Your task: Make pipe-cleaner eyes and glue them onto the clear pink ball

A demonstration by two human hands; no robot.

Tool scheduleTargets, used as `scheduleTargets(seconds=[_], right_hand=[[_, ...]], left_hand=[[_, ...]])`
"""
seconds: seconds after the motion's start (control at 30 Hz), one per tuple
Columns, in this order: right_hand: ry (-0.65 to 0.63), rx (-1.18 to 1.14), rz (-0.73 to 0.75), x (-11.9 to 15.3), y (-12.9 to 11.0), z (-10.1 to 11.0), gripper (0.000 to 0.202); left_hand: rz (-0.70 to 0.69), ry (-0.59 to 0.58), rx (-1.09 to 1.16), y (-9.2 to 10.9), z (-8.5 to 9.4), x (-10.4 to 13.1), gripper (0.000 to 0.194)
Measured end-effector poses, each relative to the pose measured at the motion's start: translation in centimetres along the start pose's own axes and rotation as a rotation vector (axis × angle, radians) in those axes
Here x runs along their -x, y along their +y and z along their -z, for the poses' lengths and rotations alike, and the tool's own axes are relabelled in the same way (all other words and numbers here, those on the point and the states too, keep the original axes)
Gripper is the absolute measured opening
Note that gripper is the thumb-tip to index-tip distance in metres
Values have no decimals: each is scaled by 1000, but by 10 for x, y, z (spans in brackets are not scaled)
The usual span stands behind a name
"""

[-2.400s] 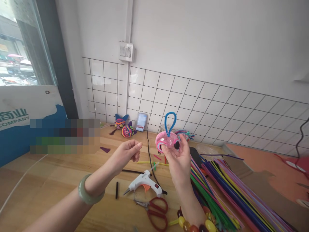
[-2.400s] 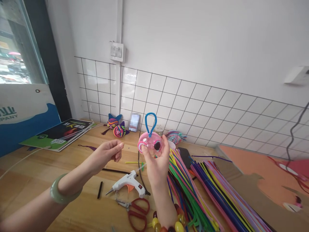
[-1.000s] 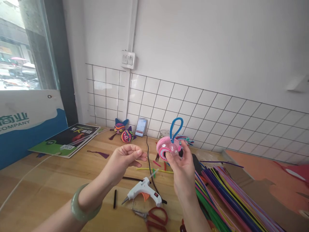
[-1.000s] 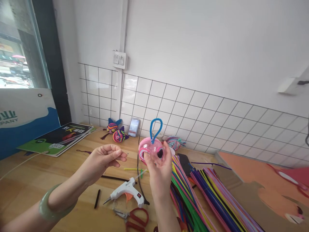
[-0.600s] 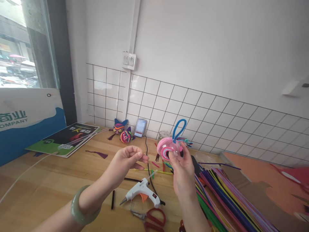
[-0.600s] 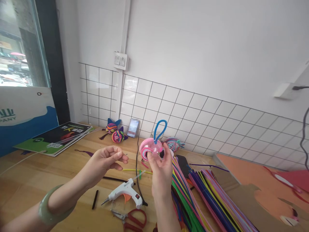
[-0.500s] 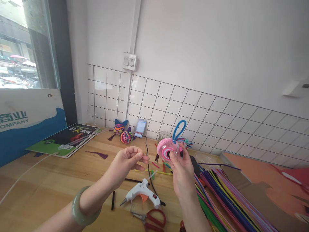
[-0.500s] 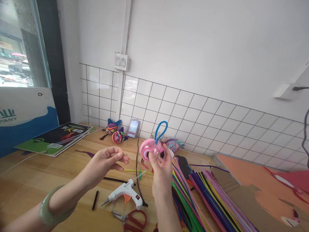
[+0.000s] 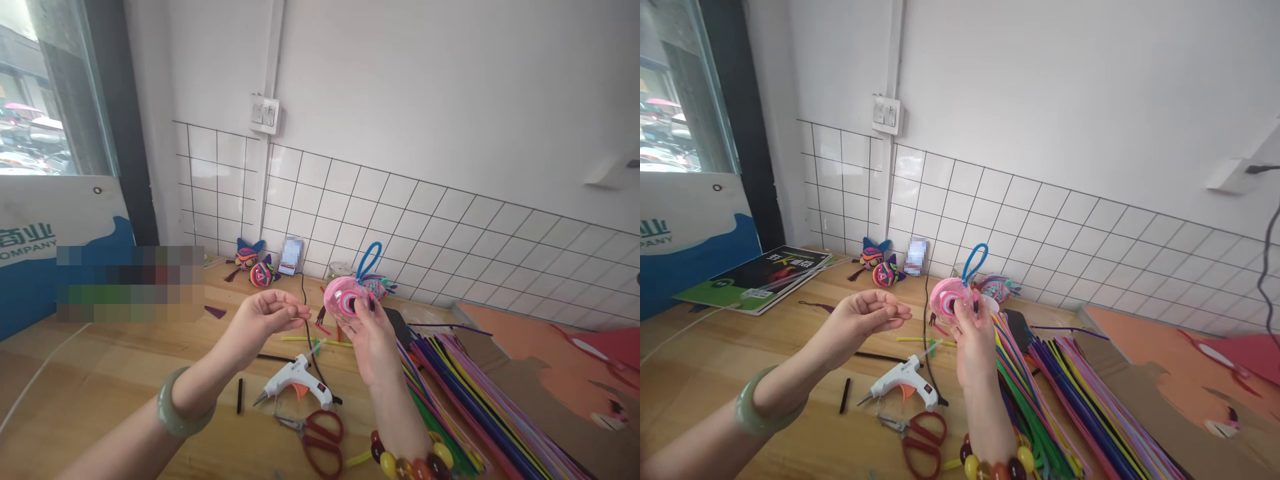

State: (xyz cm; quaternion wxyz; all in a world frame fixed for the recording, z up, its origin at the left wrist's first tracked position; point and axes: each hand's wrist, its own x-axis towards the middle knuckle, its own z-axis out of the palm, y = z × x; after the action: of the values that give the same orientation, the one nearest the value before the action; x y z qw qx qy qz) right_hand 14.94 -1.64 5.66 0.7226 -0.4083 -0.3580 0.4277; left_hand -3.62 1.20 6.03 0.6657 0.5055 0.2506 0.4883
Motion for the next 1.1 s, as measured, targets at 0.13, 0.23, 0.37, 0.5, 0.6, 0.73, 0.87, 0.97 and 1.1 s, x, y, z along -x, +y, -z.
scheduleTargets(seconds=[0.13, 0.23, 0.37, 0.5, 0.6, 0.73, 0.87, 0.97, 1.1], right_hand=[[-36, -6, -11, 0, -1, 1, 38], [-41, -43, -22, 0, -1, 0, 37], [-32, -72, -24, 0, 0, 0, 36], [-39, -58, -29, 0, 0, 1, 37], [-50, -52, -39, 1, -1, 1, 37], [-61, -100, -79, 2, -3, -1, 33], [-81, -164, -127, 4, -5, -2, 27], [-103, -219, -161, 4, -7, -2, 23], [-119, -250, -189, 4, -7, 0, 21]], left_hand=[[-2, 21, -23, 0, 0, -1, 22], [0, 50, -33, 1, -1, 0, 22], [17, 26, -35, 1, -3, 2, 21], [4, 25, -39, 2, -3, 1, 21], [2, 46, -54, 4, -3, 0, 23], [9, 61, -45, 5, -3, 0, 24], [-2, 58, -20, 4, -3, 1, 24], [0, 58, -21, 5, -4, 1, 23], [13, 65, -48, 6, -5, 2, 22]])
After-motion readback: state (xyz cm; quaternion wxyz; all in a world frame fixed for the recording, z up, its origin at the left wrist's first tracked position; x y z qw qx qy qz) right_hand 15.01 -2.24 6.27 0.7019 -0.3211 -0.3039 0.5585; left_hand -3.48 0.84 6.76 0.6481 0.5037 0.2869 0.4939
